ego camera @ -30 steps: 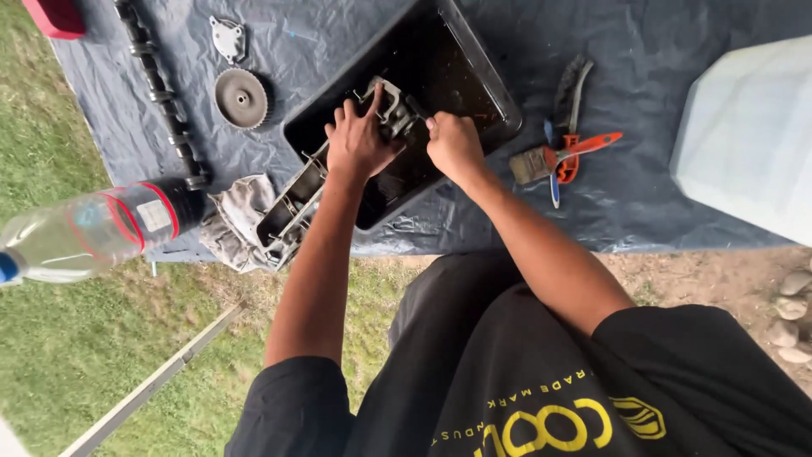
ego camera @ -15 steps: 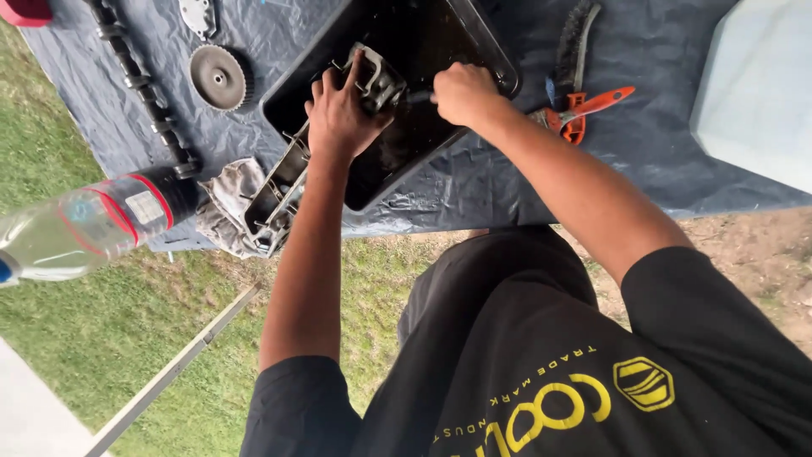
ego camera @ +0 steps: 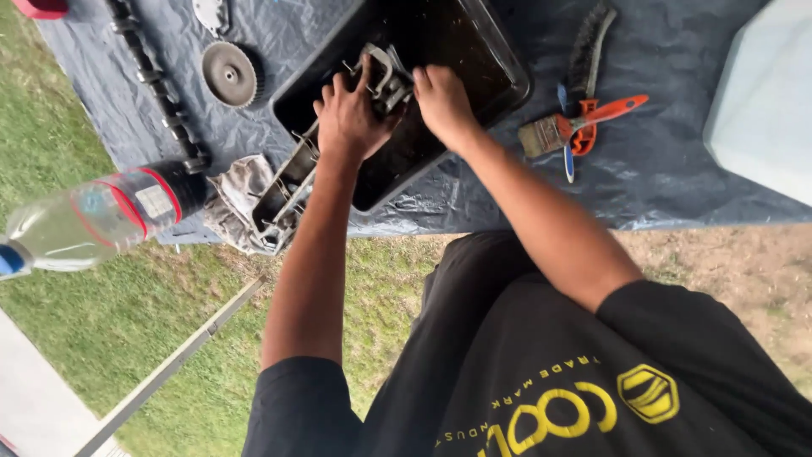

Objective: The person scrubs a metal engine part with a brush and a cleaning solution in a black tray. They rotate the part to clean different sides and occasionally rinse it in the liquid.

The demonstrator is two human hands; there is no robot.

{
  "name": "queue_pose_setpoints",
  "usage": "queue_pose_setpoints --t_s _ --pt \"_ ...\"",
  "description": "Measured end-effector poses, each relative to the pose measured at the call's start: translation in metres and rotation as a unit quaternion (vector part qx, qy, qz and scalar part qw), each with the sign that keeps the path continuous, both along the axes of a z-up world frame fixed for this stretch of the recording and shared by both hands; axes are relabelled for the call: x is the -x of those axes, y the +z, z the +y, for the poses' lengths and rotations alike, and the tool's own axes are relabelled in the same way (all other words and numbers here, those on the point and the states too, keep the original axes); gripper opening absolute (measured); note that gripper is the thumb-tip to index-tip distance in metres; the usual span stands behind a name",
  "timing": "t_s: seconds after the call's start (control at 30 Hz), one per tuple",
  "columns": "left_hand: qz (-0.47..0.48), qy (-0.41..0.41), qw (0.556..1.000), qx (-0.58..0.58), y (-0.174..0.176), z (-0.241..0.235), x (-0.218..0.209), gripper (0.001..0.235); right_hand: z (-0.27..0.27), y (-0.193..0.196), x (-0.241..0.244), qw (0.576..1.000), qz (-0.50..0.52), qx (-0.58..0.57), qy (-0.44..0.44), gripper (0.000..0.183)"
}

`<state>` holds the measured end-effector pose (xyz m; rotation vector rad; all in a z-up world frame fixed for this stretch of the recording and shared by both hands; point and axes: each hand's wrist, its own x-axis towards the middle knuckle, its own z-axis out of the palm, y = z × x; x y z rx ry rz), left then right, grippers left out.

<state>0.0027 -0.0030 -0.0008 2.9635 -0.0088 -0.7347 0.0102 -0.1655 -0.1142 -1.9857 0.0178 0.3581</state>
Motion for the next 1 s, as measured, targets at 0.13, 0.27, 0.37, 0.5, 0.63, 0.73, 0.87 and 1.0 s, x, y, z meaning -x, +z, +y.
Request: queue_pose_setpoints --t_s 0.13,0.27,0.37,0.5,0.63,0.73,0.87,1.0 --pt "0.009 0.014 1.000 -0.018 -0.004 -0.002 -0.001 0.104 -0.016 0.043 0.014 0.988 0.156 0.004 0.009 0.047" --pt "0.004 0.017 1.000 0.008 -0.013 0.005 0.003 0.108 0.006 0.005 0.007 0.999 0.051 0.005 -0.016 0.043" --pt "0.015 0.018 1.000 0.004 -0.005 0.003 -0.005 0.109 -0.008 0.024 0.012 0.997 0.080 0.004 -0.003 0.045" --pt "0.006 0.008 1.000 0.004 -0.018 0.011 0.000 0.109 0.004 0.024 -0.010 0.993 0.119 0.002 -0.009 0.039" --pt "0.017 0.039 0.999 0.004 -0.012 0.006 0.004 0.110 -0.010 0.028 0.013 0.997 0.025 0.060 0.048 0.050" --pt "-0.019 0.026 0.999 0.006 -0.013 0.006 0.002 0.115 -0.016 0.059 -0.001 0.976 0.216 -0.007 0.022 0.052" --pt "-0.005 0.042 0.999 0.007 -0.009 0.004 0.001 0.113 -0.008 0.030 0.003 0.995 0.076 0.062 0.030 0.036" --pt "-0.009 0.032 0.999 -0.003 -0.008 0.002 0.000 0.114 -0.031 0.039 0.017 0.985 0.088 0.117 0.093 0.053"
